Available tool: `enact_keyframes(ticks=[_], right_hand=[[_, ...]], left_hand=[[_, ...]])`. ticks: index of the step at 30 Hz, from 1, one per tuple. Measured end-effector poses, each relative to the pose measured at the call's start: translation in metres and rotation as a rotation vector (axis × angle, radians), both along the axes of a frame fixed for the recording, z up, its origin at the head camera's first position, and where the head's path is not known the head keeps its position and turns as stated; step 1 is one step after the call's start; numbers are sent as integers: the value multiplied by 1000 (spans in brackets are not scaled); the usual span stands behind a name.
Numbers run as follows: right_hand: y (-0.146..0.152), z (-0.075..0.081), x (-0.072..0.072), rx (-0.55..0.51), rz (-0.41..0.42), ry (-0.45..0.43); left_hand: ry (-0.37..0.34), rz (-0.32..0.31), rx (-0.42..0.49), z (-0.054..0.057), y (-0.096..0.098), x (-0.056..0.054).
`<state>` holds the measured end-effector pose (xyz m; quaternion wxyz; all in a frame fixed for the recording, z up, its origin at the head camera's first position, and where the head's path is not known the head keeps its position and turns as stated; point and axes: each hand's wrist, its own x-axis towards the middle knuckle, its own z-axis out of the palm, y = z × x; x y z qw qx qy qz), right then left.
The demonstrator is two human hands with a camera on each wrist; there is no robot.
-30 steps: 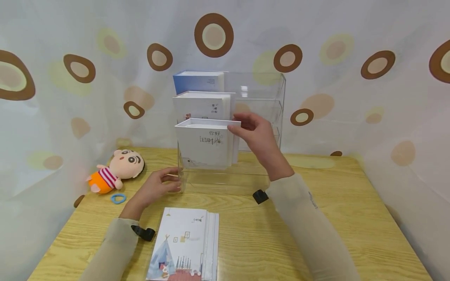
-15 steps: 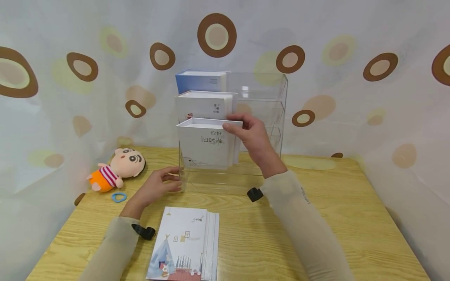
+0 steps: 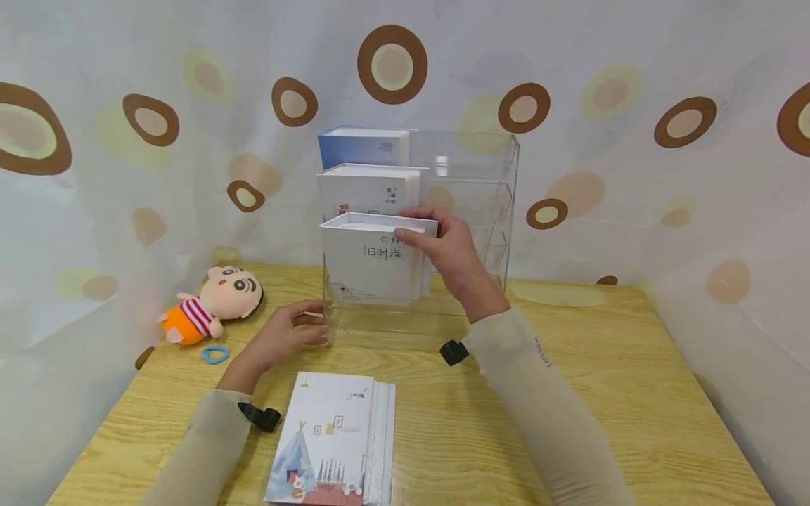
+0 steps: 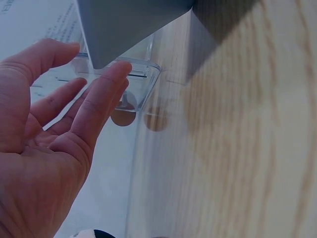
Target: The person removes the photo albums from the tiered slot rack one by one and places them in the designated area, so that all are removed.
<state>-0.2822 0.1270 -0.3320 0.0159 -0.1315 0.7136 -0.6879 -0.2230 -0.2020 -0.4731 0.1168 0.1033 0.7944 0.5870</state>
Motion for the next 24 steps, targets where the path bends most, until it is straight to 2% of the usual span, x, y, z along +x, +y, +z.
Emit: enact_keyframes(ticks=[11,24], right_hand=[[-4,-7,-2,-47,7,14],[-10,-11,-2,-79,-69,55]], left_hand=[[0,-2,16,-1,-2,0],[0,3,5,-1,-1,0]])
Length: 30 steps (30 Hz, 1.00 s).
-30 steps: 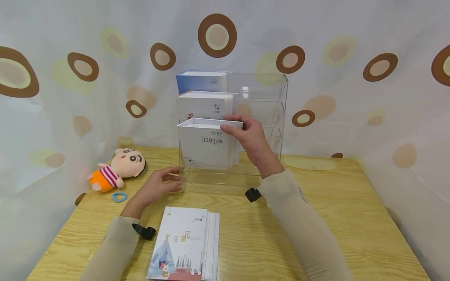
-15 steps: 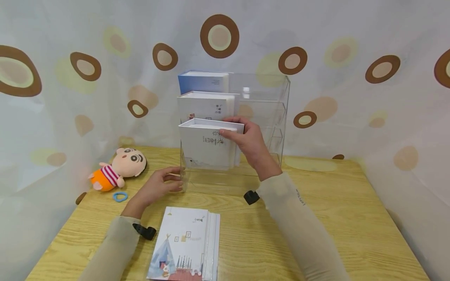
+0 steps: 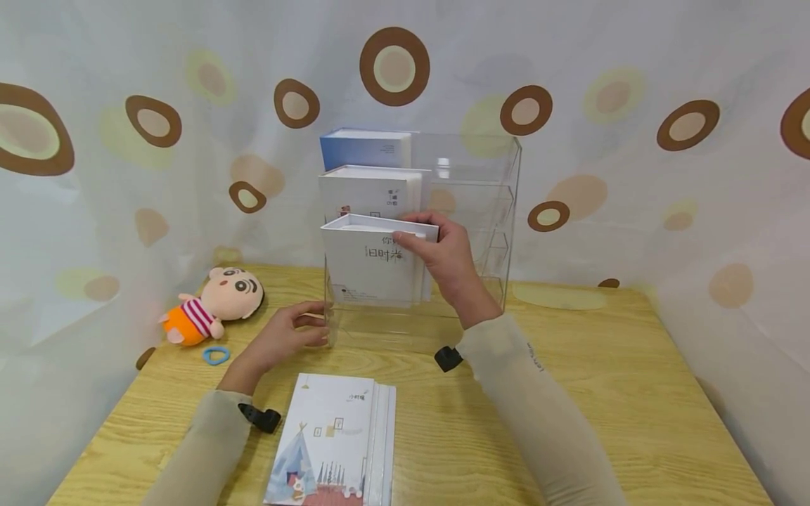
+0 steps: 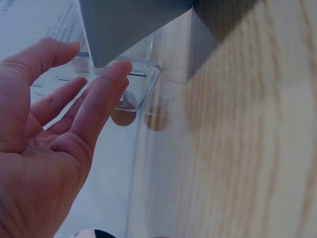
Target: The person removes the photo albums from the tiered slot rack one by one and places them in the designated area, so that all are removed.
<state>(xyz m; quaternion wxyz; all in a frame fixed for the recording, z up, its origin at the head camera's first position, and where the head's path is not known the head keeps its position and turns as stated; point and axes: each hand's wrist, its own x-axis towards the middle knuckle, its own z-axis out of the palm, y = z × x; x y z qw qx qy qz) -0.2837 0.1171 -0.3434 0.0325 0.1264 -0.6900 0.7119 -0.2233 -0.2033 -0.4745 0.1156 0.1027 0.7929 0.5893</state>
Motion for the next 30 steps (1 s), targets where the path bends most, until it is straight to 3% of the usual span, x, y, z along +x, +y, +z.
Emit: enact_keyframes(ticks=[16,30], right_hand=[[-3,-1,4,23,-55,5],[-5,2,3,29,-51,6]], left_hand=[[-16,2,1,-3,0,-1],[1,-6,13,0,-2,-1]])
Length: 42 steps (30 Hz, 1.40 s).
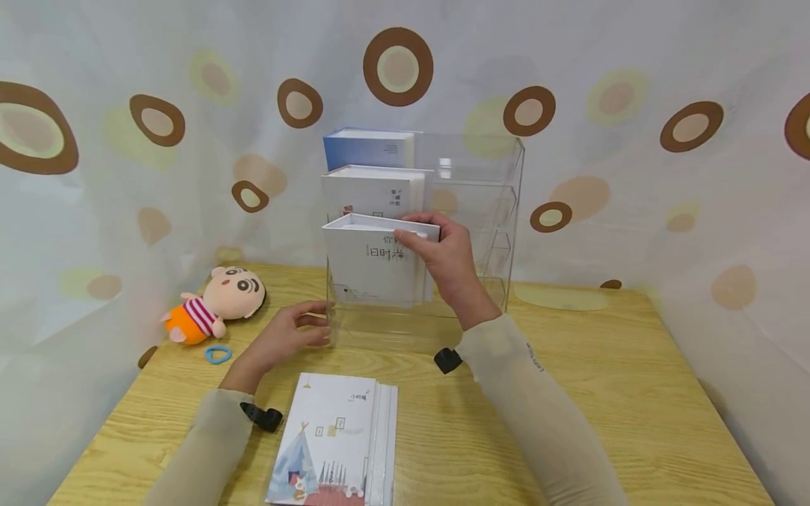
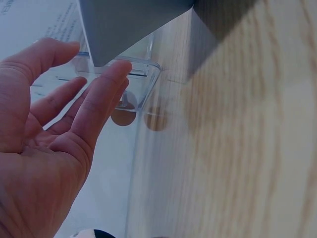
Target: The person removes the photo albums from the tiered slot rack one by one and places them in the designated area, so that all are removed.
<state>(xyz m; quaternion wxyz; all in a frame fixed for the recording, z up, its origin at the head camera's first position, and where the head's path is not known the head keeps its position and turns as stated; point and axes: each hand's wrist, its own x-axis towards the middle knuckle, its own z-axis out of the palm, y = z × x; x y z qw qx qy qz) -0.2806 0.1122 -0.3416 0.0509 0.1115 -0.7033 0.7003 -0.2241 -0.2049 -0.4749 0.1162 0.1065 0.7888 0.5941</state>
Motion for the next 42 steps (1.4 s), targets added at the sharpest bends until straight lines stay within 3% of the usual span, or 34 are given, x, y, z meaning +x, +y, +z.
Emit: enact_keyframes(ticks=[14,42], right_hand=[[4,7,1,3,-15,-4],[2,23,5,19,-22,32]], left_hand=[[-14,6,-2,3,3,0],[-12,6,-16,-1,1,-1]])
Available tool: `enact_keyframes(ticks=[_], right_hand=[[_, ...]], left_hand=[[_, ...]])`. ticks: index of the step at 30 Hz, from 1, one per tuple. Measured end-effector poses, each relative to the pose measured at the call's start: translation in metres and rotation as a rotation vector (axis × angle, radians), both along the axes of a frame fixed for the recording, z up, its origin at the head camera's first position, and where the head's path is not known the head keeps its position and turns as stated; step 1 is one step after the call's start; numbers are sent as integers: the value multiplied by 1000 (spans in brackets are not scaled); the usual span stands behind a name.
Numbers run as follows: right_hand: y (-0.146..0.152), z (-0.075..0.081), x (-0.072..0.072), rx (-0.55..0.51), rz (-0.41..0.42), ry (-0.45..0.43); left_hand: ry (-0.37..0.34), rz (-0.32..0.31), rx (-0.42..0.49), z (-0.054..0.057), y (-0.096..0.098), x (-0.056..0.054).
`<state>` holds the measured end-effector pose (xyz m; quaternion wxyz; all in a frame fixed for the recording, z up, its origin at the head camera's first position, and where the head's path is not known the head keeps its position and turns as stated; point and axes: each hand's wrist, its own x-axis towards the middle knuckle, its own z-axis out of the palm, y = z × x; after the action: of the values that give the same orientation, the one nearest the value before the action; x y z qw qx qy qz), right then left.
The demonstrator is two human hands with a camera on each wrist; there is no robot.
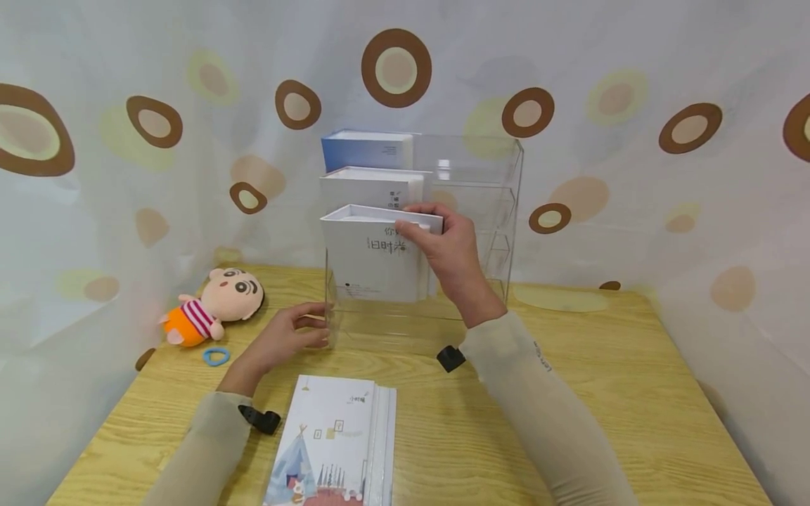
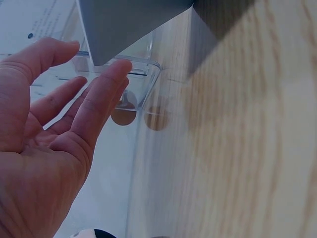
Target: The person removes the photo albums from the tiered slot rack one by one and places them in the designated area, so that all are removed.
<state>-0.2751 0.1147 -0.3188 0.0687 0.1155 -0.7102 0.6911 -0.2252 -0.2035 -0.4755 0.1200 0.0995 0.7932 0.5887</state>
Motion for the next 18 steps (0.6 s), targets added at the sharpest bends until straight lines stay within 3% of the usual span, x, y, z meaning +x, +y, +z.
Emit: enact_keyframes(ticks=[18], right_hand=[[2,5,5,-3,-47,-18]], left_hand=[[-15,2,18,0,-1,0]])
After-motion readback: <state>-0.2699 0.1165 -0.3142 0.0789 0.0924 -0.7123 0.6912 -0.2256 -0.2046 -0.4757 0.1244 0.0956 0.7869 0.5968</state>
